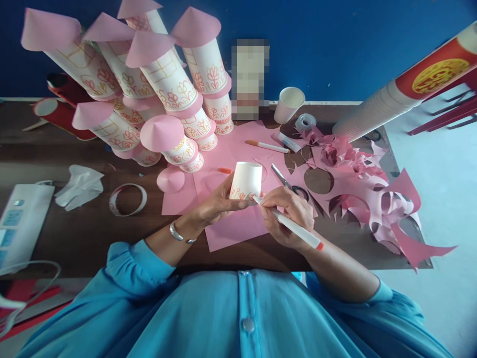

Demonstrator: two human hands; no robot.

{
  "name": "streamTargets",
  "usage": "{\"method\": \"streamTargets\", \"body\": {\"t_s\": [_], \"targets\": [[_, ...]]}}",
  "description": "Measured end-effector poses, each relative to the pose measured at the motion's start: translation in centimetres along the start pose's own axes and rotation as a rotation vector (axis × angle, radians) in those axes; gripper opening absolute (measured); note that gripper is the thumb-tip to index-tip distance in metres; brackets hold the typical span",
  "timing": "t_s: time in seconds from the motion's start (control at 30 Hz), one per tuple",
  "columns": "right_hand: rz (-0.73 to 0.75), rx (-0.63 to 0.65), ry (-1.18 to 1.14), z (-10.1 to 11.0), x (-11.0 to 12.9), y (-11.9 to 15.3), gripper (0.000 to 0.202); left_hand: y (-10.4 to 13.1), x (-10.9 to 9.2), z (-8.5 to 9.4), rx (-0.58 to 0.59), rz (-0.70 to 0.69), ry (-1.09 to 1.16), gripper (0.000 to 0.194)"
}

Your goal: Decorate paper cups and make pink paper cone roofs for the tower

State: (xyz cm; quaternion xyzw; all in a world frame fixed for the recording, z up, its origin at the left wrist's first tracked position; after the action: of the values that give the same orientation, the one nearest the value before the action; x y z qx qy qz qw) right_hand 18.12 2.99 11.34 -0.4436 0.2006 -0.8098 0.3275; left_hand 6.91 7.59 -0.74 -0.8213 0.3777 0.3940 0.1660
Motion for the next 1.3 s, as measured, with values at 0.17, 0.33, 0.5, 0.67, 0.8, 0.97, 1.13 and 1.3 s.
{"method": "streamTargets", "body": {"t_s": [0.17, 0.33, 0.5, 0.67, 0.8, 0.97, 1.13, 1.3], "targets": [[-0.002, 0.0, 0.008, -0.16, -0.14, 0.01, 0.018, -0.01, 0.04, 0.03, -0.002, -0.003, 0.01, 0.056], [-0.005, -0.011, 0.008, -0.21, -0.24, 0.06, 0.019, -0.06, -0.01, -0.02, 0.006, -0.002, 0.006, 0.053], [-0.008, -0.006, 0.011, -0.2, -0.25, -0.02, 0.018, -0.03, -0.34, -0.21, 0.003, -0.004, 0.001, 0.051], [-0.013, 0.001, 0.023, -0.28, -0.32, -0.11, 0.018, 0.0, -0.15, -0.03, -0.003, 0.007, 0.0, 0.054], [-0.016, -0.016, 0.029, -0.17, -0.38, -0.1, 0.018, 0.01, -0.05, 0.06, 0.001, 0.006, -0.007, 0.056], [-0.048, -0.016, 0.039, 0.02, -0.52, -0.02, 0.016, 0.03, -0.03, -0.03, 0.008, 0.009, 0.0, 0.058], [-0.07, -0.009, 0.064, 0.17, -0.53, 0.04, 0.016, 0.0, 0.1, 0.05, -0.004, 0.017, -0.007, 0.061], [-0.064, 0.001, 0.083, 0.12, -0.42, -0.04, 0.015, 0.08, 0.28, 0.16, -0.013, 0.026, -0.007, 0.062]]}}
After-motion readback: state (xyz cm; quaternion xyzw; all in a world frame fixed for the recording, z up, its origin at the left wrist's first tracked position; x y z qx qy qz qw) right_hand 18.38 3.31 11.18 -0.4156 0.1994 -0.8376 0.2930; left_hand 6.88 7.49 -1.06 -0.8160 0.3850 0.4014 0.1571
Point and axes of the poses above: each hand's wrist, its own y-axis away from the middle knuckle, its own z-axis out of the back of the hand, x = y × z, the point moved 10 cm from there along -y, towards the middle knuckle, and after that the axes turned 11 degrees about x, right-handed, at the moved point
